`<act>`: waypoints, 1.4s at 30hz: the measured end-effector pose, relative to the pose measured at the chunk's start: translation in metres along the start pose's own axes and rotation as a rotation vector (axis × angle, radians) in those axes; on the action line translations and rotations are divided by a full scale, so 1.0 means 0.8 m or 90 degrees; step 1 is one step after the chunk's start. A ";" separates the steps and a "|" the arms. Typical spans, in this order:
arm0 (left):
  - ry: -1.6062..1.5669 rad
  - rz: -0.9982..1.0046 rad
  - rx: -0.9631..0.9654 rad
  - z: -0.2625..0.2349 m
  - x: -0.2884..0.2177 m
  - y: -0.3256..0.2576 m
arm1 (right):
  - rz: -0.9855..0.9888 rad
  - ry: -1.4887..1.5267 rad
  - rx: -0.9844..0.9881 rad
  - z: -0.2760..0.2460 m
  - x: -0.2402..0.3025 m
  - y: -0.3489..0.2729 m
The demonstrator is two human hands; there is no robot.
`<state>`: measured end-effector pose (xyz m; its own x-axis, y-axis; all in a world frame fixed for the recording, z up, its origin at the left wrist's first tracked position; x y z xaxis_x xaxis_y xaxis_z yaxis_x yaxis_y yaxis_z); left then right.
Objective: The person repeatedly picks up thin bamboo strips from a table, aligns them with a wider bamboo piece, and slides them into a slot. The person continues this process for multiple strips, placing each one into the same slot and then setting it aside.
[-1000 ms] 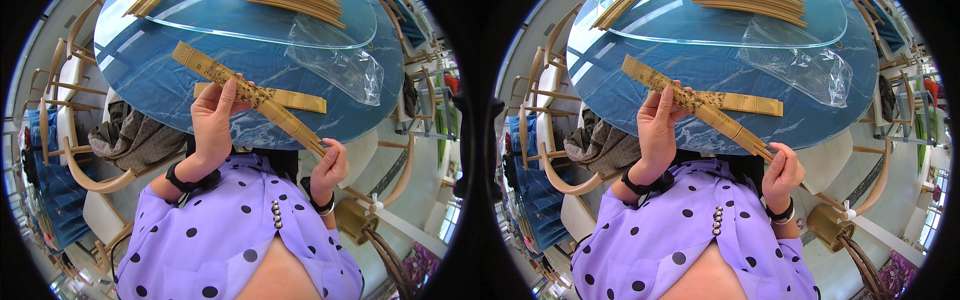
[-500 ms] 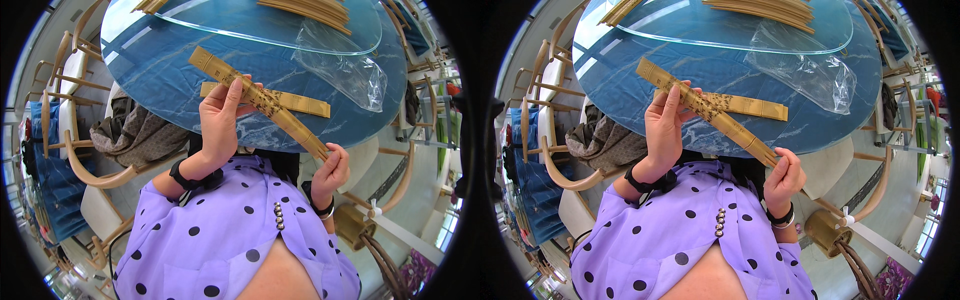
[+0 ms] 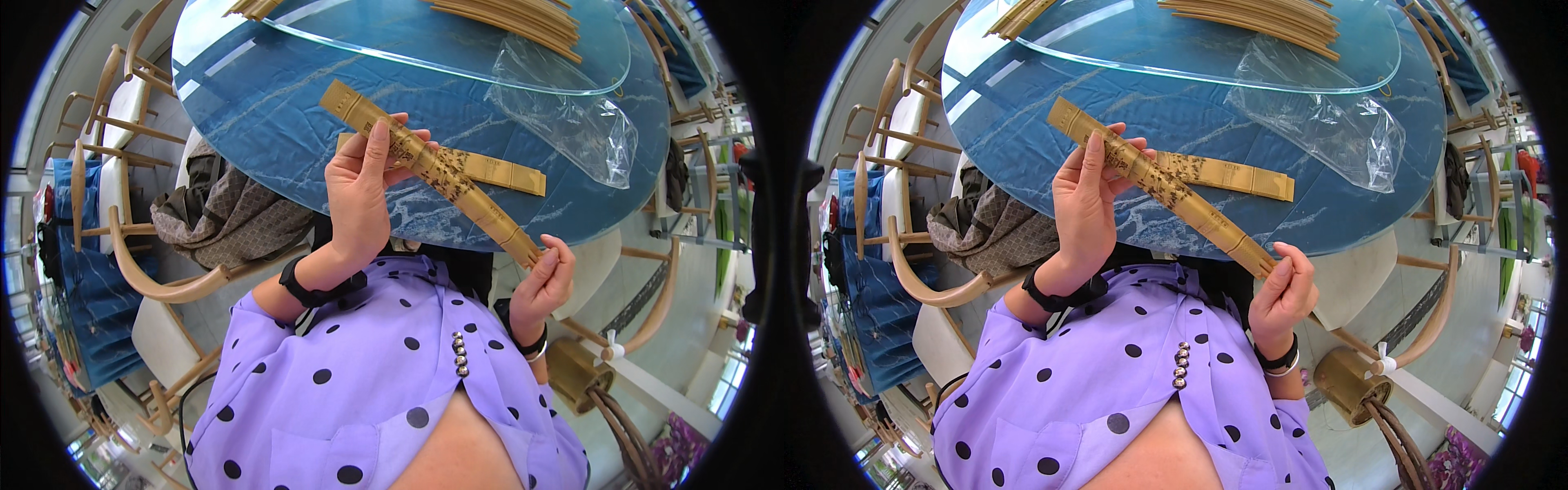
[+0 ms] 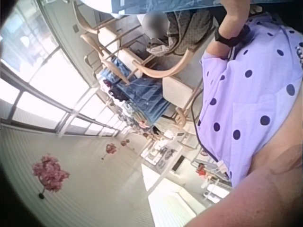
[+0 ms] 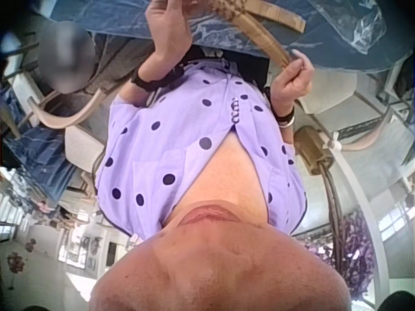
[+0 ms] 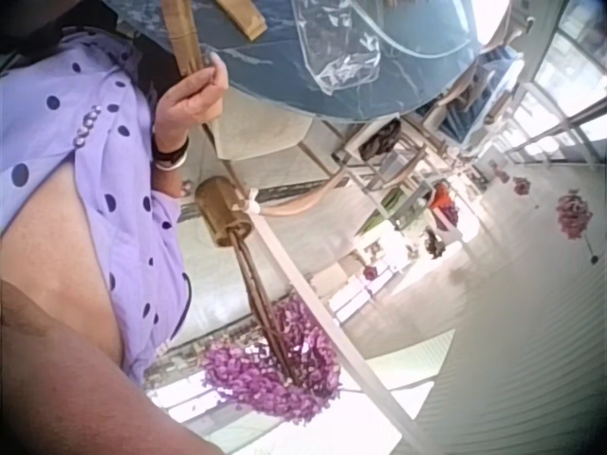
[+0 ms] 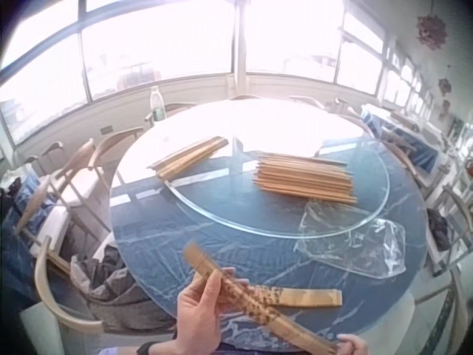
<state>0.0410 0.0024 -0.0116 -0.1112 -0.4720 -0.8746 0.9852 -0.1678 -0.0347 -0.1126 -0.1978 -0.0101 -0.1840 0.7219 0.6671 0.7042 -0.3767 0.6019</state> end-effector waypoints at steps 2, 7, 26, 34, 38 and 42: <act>0.037 0.013 -0.003 -0.003 0.001 0.002 | -0.015 0.002 -0.010 0.002 0.001 0.002; 0.027 0.014 -0.003 0.003 0.004 -0.004 | -0.015 -0.008 -0.012 0.004 0.005 0.003; 0.042 0.060 -0.028 -0.016 -0.005 0.012 | 0.107 0.177 0.128 0.005 -0.007 -0.005; -0.018 0.015 -0.015 -0.010 -0.005 0.010 | 0.125 0.135 0.070 0.009 0.000 -0.004; 0.044 0.052 -0.021 -0.008 -0.009 0.011 | 0.118 0.087 0.042 0.005 -0.004 -0.010; 0.052 0.047 -0.005 -0.010 -0.004 0.008 | 0.106 0.084 0.057 0.008 -0.002 -0.014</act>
<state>0.0487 0.0096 -0.0125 -0.0272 -0.4108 -0.9113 0.9915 -0.1273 0.0278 -0.1160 -0.1908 -0.0206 -0.1441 0.5702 0.8088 0.7896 -0.4264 0.4412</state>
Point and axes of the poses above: each hand's wrist, its own y-axis towards the middle knuckle, its own z-axis out of the palm, x = y × z, the point moved 3 cm from there along y, towards the middle knuckle, and after that the axes turned 9 degrees about y, right-handed, at the moved point
